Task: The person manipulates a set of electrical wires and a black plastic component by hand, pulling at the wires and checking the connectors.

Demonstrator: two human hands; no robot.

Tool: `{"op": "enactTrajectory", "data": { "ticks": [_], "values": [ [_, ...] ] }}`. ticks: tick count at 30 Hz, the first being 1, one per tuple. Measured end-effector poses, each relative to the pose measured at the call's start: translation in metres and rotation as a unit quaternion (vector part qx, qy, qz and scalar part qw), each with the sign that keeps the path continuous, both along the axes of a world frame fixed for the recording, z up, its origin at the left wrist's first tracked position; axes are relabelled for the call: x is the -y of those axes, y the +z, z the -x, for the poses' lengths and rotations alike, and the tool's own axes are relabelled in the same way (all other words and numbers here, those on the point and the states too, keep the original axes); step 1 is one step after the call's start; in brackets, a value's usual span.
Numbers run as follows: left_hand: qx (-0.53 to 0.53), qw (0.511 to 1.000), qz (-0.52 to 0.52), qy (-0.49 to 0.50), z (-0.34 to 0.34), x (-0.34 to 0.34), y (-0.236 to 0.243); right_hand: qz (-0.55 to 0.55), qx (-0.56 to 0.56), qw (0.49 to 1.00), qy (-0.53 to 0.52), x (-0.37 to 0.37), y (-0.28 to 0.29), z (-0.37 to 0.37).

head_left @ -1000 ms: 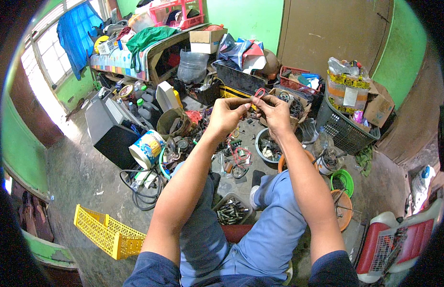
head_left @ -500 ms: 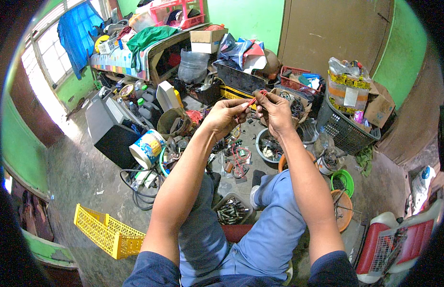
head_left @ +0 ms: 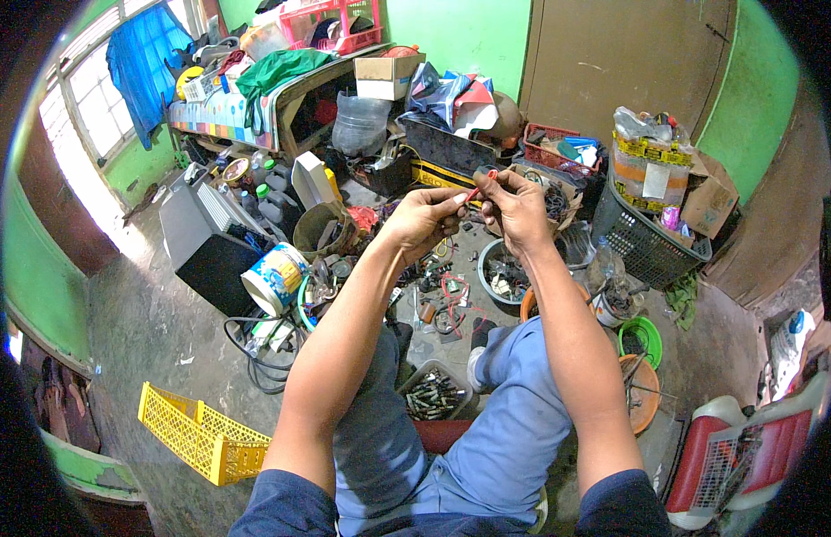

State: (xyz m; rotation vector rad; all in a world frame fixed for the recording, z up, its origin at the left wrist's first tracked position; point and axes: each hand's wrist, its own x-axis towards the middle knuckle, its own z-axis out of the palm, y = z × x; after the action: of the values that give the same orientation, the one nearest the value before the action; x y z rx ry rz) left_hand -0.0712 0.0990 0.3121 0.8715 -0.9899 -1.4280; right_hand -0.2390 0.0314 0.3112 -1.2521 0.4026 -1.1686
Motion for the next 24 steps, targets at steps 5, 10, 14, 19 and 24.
{"op": "enactTrajectory", "data": {
  "ticks": [5,10,14,19,24],
  "values": [
    [0.034,0.999,0.009,-0.001,0.003,-0.001,0.002,0.004,0.005,0.999,-0.041,0.001,0.001,-0.002],
    [0.093,0.995,0.013,0.034,0.012,-0.002,0.003,-0.012,0.023,0.997,-0.071,0.002,0.004,0.0],
    [0.123,0.989,0.017,0.079,0.011,-0.006,0.007,-0.02,0.032,0.999,-0.024,0.002,0.004,0.003],
    [0.193,0.976,0.033,0.097,0.007,-0.004,0.004,-0.003,0.009,1.0,-0.021,0.003,0.002,0.005],
    [0.211,0.973,0.04,0.082,0.01,-0.008,0.007,-0.002,-0.025,0.999,-0.047,0.007,0.0,0.011]
  ]
}}
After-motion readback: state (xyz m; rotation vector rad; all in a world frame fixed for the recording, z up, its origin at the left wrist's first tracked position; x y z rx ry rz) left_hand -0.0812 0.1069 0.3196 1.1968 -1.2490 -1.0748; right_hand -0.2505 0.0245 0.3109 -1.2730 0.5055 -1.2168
